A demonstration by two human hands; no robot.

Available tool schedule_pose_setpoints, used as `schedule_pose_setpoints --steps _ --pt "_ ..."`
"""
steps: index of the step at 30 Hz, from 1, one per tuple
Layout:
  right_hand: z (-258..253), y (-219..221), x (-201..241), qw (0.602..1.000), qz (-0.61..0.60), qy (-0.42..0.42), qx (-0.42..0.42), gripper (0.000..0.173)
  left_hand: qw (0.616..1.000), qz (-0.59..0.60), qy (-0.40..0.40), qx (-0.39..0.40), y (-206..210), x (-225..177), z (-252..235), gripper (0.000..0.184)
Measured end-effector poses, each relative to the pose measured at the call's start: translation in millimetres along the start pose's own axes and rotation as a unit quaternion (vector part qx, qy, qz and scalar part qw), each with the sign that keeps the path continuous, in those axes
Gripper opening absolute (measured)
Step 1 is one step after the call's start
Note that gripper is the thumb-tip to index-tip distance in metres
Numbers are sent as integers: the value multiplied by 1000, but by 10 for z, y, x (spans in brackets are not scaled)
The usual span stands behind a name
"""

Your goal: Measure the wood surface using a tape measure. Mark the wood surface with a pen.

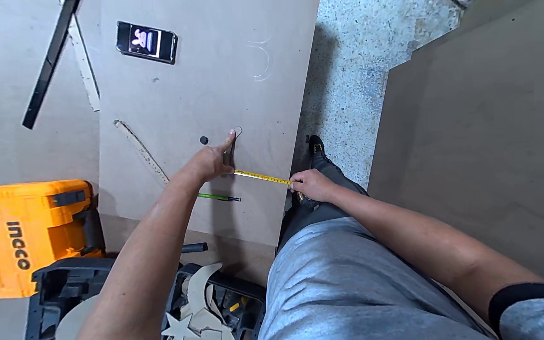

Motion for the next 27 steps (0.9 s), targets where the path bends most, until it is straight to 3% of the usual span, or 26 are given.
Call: schedule_pose_setpoints --steps 16,21,27 --pt "59 11 33 1000 -14 11 -23 27 1000 16 0 14 -3 -14 11 119" --pt "54 -205 -45 999 -25 16 -12 28 999 29 -2 15 -1 -7 15 117" --pt "14 -616 -181 996 -44 23 -68 28 1000 23 0 6 33 24 -8 110"
Point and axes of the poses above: each hand's wrist, its own z-axis away from the middle knuckle, its own y-axis out of the palm, x = y × z, the point moved 3 cm from there along -z, towards the middle knuckle, and after that the axes turned 2 degrees about y, right-handed, at the moved point
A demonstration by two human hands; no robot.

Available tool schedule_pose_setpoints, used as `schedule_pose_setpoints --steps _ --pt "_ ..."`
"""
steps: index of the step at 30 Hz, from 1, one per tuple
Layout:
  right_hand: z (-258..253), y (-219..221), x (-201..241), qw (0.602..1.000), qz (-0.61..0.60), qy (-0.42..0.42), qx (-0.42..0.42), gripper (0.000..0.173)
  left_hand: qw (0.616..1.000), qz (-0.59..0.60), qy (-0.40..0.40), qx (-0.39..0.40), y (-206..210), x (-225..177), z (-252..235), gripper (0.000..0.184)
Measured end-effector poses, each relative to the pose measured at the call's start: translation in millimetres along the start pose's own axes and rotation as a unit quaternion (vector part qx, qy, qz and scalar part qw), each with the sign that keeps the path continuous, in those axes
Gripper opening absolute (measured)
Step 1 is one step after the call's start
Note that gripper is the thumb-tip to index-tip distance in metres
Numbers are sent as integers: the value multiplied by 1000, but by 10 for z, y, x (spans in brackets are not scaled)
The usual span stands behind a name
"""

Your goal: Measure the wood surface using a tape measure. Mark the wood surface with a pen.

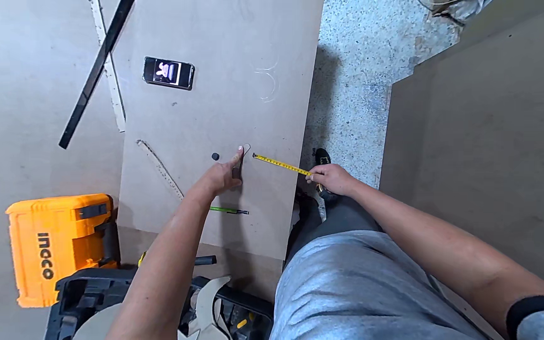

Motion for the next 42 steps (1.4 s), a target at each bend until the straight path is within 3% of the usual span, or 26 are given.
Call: schedule_pose_setpoints --steps 42 --pt "-246 -268 246 997 58 -51 16 31 1000 6 13 -17 2 27 5 110"
Point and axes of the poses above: each hand's wrist, its own z-axis away from the middle knuckle, its own y-axis out of the palm, x = y × z, the point moved 3 cm from there along -z, towards the middle knuckle, and after that the axes turned 2 degrees about y, right-handed, at the moved point
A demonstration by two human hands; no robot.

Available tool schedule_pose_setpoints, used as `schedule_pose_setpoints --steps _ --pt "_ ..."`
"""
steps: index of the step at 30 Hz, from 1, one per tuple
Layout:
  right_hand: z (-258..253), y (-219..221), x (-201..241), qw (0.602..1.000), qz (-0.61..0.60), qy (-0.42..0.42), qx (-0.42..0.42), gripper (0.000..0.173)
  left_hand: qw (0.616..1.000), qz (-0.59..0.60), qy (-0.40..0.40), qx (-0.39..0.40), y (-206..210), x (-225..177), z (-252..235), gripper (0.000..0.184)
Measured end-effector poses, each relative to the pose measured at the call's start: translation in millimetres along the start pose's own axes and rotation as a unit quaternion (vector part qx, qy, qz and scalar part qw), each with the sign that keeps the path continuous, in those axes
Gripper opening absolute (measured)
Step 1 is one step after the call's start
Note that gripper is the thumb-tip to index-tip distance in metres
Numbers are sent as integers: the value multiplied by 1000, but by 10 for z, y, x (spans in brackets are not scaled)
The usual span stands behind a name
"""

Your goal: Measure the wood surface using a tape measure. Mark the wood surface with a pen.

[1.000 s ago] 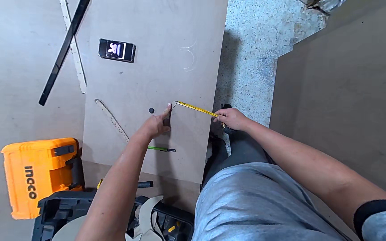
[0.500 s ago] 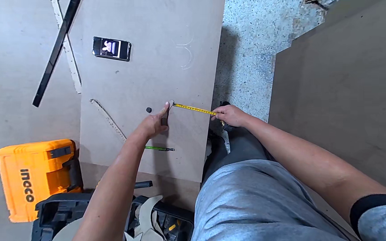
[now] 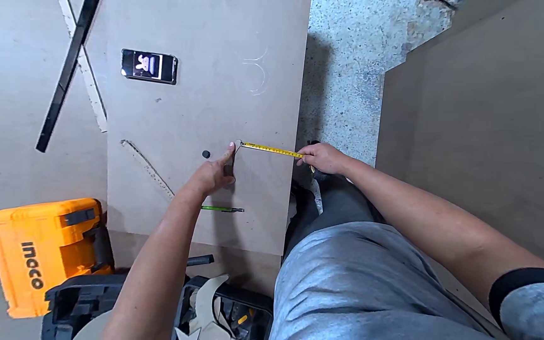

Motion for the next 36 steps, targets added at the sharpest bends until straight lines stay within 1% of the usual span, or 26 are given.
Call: schedule_pose_setpoints --steps 12,19,36 --pt "-26 -13 57 999 34 -1 -4 31 1000 4 0 2 -3 8 -8 111" --pt "-1 -52 3 1000 10 5 0 31 1000 -5 -1 5 -6 19 -10 110" --pt "-18 -88 41 999 31 8 2 33 1000 5 -2 4 -10 11 -2 110"
Point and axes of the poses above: each hand's wrist, its own z-axis away from the middle knuckle, its own y-axis out of the palm, x = y × z, the point moved 3 cm from there along -z, towards the middle knuckle, and after that the axes turned 2 degrees about y, right-handed, at the moved point
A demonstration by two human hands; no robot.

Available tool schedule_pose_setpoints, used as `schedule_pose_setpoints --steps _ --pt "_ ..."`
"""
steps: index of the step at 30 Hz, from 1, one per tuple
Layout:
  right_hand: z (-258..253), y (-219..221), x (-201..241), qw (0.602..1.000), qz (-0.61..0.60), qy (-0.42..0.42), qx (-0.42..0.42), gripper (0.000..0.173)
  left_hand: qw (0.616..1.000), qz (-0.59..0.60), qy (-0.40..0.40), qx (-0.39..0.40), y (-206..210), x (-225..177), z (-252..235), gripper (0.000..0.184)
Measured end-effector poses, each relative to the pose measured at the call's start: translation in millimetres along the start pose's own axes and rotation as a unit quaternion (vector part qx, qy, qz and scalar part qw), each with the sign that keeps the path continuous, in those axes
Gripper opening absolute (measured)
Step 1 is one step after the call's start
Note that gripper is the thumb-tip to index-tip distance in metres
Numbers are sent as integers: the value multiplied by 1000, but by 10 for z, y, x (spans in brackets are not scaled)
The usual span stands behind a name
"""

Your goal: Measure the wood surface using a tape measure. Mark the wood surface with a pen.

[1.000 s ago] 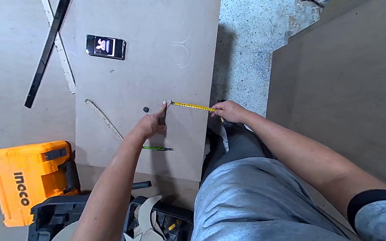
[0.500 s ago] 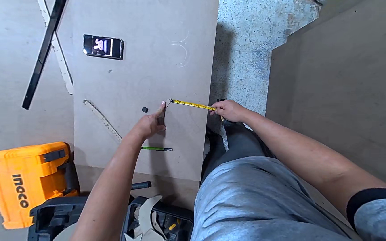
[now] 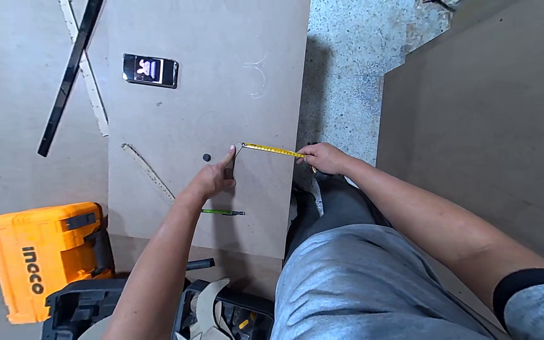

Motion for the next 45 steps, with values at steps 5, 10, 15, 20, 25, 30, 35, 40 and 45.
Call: schedule_pose_setpoints --steps 5,10,15,20,25,30,35,40,45 --pt "-16 11 -12 1000 6 3 0 33 1000 -1 0 -1 6 18 -6 110" --pt "-18 7 -3 1000 6 3 2 32 1000 -4 1 0 1 14 -10 110" --pt "-23 4 -6 1000 5 0 1 32 1000 -2 4 -1 16 28 -32 111" --pt "-20 -9 0 1000 9 2 8 33 1000 0 10 -1 16 39 -35 111" --pt "-29 -8 14 1000 14 -4 7 33 1000 14 11 -5 13 53 -26 110" --pt "-14 13 1 1000 8 -1 6 33 1000 7 5 1 16 29 -3 109" --pt "-31 1 4 1000 7 -7 8 33 1000 11 9 -2 12 54 -11 110" --pt "-32 -24 18 1000 20 -1 21 33 1000 17 13 -3 20 61 -27 109" --pt "-41 -42 47 999 30 -3 33 34 1000 24 12 -2 10 50 2 108"
Point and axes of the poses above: each hand's wrist, its own z-axis away from the middle knuckle, its own y-axis out of the palm, x = y × z, the point moved 3 cm from there along -z, towards the middle knuckle, and after that the axes turned 2 degrees about y, right-handed, at the moved point
